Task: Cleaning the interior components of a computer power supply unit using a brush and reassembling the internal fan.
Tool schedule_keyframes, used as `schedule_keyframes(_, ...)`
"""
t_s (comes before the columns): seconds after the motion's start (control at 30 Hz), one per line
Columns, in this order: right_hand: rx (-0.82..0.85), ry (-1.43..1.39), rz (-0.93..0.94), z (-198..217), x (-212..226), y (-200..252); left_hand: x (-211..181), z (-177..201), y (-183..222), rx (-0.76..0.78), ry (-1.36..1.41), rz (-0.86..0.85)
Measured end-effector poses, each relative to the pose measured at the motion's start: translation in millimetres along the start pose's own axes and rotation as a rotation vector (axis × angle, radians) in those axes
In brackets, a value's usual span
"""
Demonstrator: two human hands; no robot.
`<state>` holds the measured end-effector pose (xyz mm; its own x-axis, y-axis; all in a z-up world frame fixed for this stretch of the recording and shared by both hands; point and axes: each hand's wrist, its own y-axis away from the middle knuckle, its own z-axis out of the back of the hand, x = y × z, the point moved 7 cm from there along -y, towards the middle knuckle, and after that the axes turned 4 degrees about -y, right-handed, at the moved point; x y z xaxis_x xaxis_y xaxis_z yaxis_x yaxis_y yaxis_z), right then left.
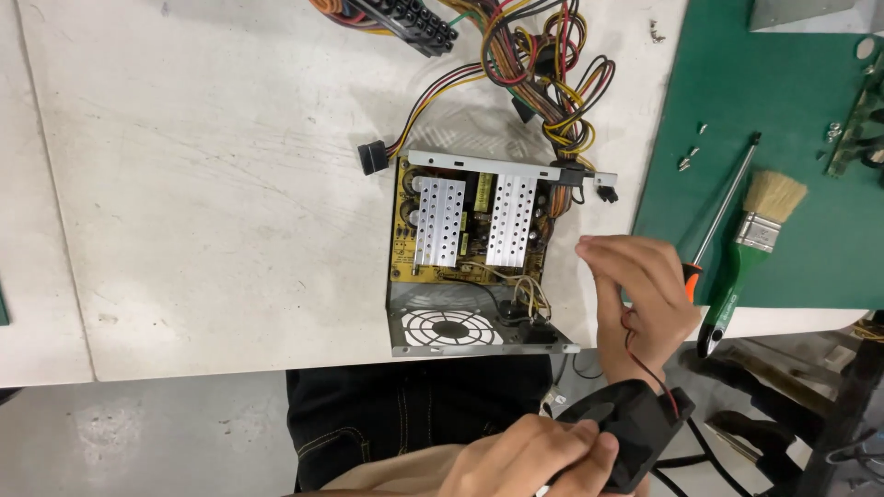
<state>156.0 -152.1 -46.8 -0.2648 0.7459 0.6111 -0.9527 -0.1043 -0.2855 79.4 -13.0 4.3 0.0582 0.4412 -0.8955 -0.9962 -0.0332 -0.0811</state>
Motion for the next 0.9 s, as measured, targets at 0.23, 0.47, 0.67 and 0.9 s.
schedule_keyframes(0.23, 0.367, 0.408, 0.166, -4.5, -16.3, 9.2, 8.2, -6.7, 4.7, 0.175, 0.021, -0.181)
schedule_keyframes(0.47, 0.190, -0.038, 0.014, 9.3, -11.9, -2.4, 15.5, -17.5, 7.8, -0.040, -0.030, 0.228)
schedule_keyframes(0.67, -0.146, -0.454, -0.393, 2.0, -46.7, 19.5, 15.3, -27.4, 5.6, 0.123, 0.012, 0.264)
schedule_keyframes(0.9, -0.079, -0.839, -0.421, -6.0, -79.1, 35.7, 9.6, -34.0, 8.2, 0.163, 0.045, 0.144)
